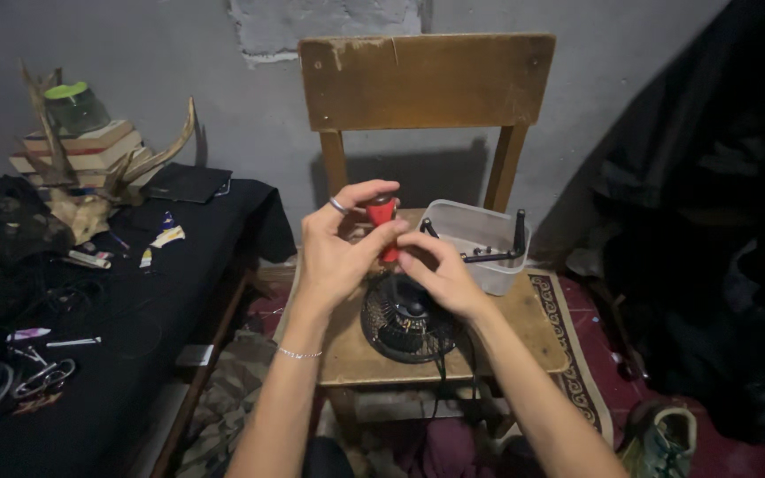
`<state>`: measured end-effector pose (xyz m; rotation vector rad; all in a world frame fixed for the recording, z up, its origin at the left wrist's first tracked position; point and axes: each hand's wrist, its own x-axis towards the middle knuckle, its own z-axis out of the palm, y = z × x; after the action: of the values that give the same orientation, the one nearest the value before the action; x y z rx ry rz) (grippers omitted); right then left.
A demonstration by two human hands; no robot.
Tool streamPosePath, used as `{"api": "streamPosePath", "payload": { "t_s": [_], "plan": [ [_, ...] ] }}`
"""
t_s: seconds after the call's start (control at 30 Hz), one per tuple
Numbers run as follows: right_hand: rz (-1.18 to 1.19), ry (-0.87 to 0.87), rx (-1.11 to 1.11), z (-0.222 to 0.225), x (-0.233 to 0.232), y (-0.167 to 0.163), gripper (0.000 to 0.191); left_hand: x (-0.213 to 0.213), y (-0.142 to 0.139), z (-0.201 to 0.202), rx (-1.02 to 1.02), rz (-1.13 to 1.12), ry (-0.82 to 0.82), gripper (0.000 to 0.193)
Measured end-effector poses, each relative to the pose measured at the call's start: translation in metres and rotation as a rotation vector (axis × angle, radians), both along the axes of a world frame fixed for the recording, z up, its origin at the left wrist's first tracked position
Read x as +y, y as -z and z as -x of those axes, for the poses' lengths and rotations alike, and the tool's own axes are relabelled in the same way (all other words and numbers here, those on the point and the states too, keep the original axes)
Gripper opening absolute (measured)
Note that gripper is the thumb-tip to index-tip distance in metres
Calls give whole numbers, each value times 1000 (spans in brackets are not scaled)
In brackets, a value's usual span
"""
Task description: The person uses a screwdriver to unscrew the rear housing of a small electric desk fan resting on a wooden chair, holding the fan steady with the other hand. They reposition the fan repeatedly to reach different screws and turn the fan over to work on its back panel.
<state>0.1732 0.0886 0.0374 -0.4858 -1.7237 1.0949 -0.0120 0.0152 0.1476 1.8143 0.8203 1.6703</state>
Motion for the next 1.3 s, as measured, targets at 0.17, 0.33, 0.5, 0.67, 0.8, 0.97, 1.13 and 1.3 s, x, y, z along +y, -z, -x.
{"api": "streamPosePath", "payload": {
  "t_s": [0.17,0.33,0.5,0.67,0.8,0.97,1.13,1.3],
  "plan": [
    [161,-111,76,1,-1,3,36,2,-5,-5,148,-32,-290,44],
    [172,-121,-18,6,1,-1,27,2,-2,1,-2,1,74,31],
    [185,-106,-100,-1,0,5,20,16,7,0,-57,77,113,33],
    [181,-64,3,4,5,9,20,22,10,0,44,-113,-17,33],
    [183,-29,-93,1,3,5,11,16,11,5,-117,47,339,29],
    [118,-85,-85,0,0,4,15,15,5,3,7,9,41,46],
    [169,-32,-44,2,2,8,19,11,1,0,90,10,-41,45],
    [131,-53,-95,-1,1,7,9,7,0,-1,-65,90,209,37]
  ]
}}
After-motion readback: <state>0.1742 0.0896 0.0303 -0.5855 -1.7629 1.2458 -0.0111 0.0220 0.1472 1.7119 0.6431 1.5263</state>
